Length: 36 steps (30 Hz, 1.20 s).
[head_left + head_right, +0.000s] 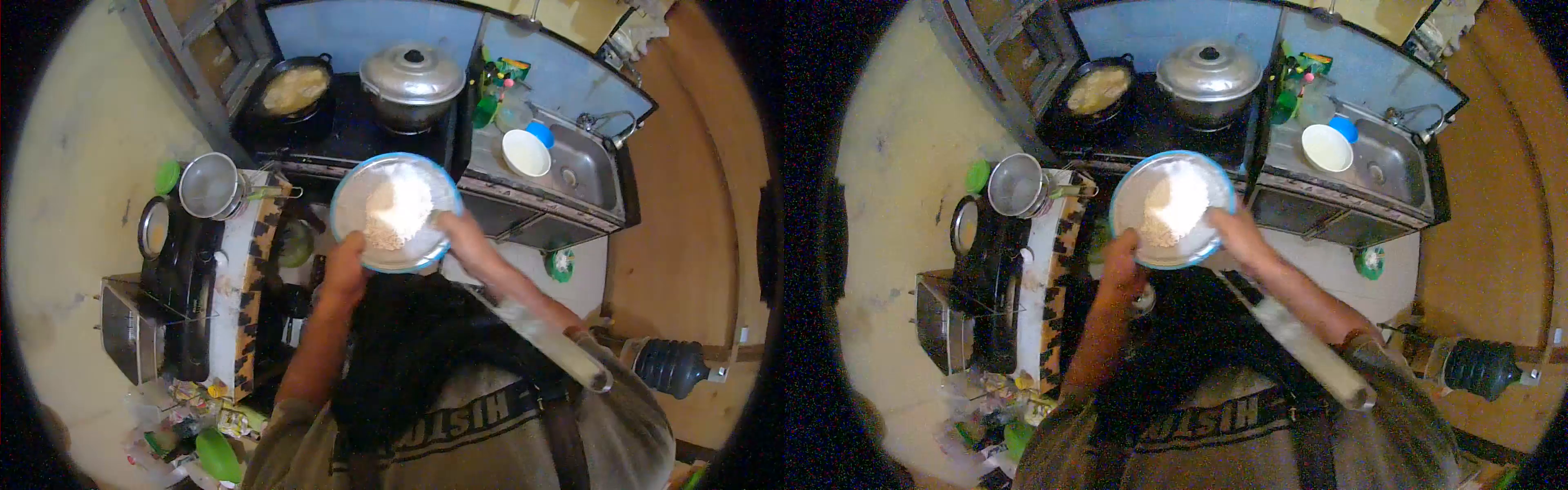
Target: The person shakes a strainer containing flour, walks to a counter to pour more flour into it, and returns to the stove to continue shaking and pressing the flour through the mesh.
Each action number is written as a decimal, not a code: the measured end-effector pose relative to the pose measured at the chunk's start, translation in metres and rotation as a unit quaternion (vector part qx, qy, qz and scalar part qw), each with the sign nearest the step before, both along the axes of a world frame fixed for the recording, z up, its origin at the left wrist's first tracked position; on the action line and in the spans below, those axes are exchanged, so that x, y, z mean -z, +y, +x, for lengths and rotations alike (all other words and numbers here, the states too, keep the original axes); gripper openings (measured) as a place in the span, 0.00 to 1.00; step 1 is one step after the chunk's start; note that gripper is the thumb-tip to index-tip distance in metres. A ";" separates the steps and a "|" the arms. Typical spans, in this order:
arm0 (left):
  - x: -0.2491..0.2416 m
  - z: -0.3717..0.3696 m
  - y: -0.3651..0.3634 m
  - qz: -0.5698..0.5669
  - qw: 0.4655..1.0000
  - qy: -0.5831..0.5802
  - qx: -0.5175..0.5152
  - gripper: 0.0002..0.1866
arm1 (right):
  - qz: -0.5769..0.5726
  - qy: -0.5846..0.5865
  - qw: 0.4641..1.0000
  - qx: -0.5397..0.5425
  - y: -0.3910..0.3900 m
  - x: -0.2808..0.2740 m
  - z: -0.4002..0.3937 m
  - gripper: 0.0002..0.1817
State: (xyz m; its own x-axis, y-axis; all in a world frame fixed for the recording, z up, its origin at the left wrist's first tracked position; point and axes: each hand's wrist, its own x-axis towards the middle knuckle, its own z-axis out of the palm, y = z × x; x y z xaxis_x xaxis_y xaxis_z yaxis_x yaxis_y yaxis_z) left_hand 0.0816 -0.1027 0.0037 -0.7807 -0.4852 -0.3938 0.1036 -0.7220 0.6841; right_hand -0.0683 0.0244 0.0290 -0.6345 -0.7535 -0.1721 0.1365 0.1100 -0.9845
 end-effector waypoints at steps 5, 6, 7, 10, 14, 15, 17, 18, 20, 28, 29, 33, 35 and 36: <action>-0.021 -0.006 0.017 -0.105 0.992 -0.043 -0.048 0.25 | -0.011 -0.089 0.996 -0.025 0.007 -0.003 -0.006 0.29; -0.018 -0.002 0.004 -0.005 1.000 0.000 -0.026 0.26 | 0.050 -0.028 0.998 0.000 -0.002 0.009 -0.001 0.30; -0.016 0.004 -0.010 0.039 0.997 0.023 0.062 0.27 | 0.001 -0.011 1.000 0.014 -0.010 -0.017 0.013 0.29; -0.004 -0.002 0.022 -0.108 0.989 -0.087 -0.056 0.28 | -0.030 -0.141 0.988 -0.047 0.013 -0.029 -0.007 0.28; -0.004 0.000 0.001 0.053 0.998 -0.010 -0.021 0.27 | 0.044 -0.023 0.999 0.001 -0.001 -0.004 0.001 0.27; -0.007 0.008 -0.015 0.044 0.996 0.019 0.079 0.27 | -0.002 -0.014 1.000 -0.010 -0.011 0.003 0.006 0.26; -0.006 0.003 0.006 -0.045 0.998 -0.022 0.024 0.27 | 0.003 -0.052 0.999 -0.014 0.009 -0.005 -0.004 0.25; -0.009 0.001 0.021 -0.128 0.989 -0.060 -0.034 0.27 | 0.014 -0.088 0.996 -0.021 0.019 -0.022 -0.005 0.25; -0.018 -0.006 0.030 -0.152 0.986 -0.064 -0.035 0.27 | -0.070 -0.115 0.989 -0.057 0.019 -0.033 -0.011 0.25; -0.008 -0.010 0.025 -0.196 0.978 -0.058 -0.047 0.26 | -0.077 -0.164 0.982 -0.043 0.029 -0.036 -0.014 0.28; -0.009 -0.010 0.020 -0.123 0.991 -0.040 -0.035 0.26 | -0.017 -0.112 0.993 -0.012 0.024 -0.028 -0.012 0.28; -0.016 -0.009 0.013 -0.004 1.000 -0.020 0.023 0.25 | 0.020 -0.047 0.999 0.016 0.001 0.009 -0.006 0.25; -0.014 -0.001 0.013 -0.026 0.998 -0.059 0.000 0.25 | -0.009 -0.101 0.994 -0.038 0.023 -0.029 -0.014 0.25; -0.009 -0.002 0.012 -0.032 0.998 -0.055 -0.010 0.25 | -0.062 -0.167 0.983 -0.048 0.027 -0.034 -0.016 0.25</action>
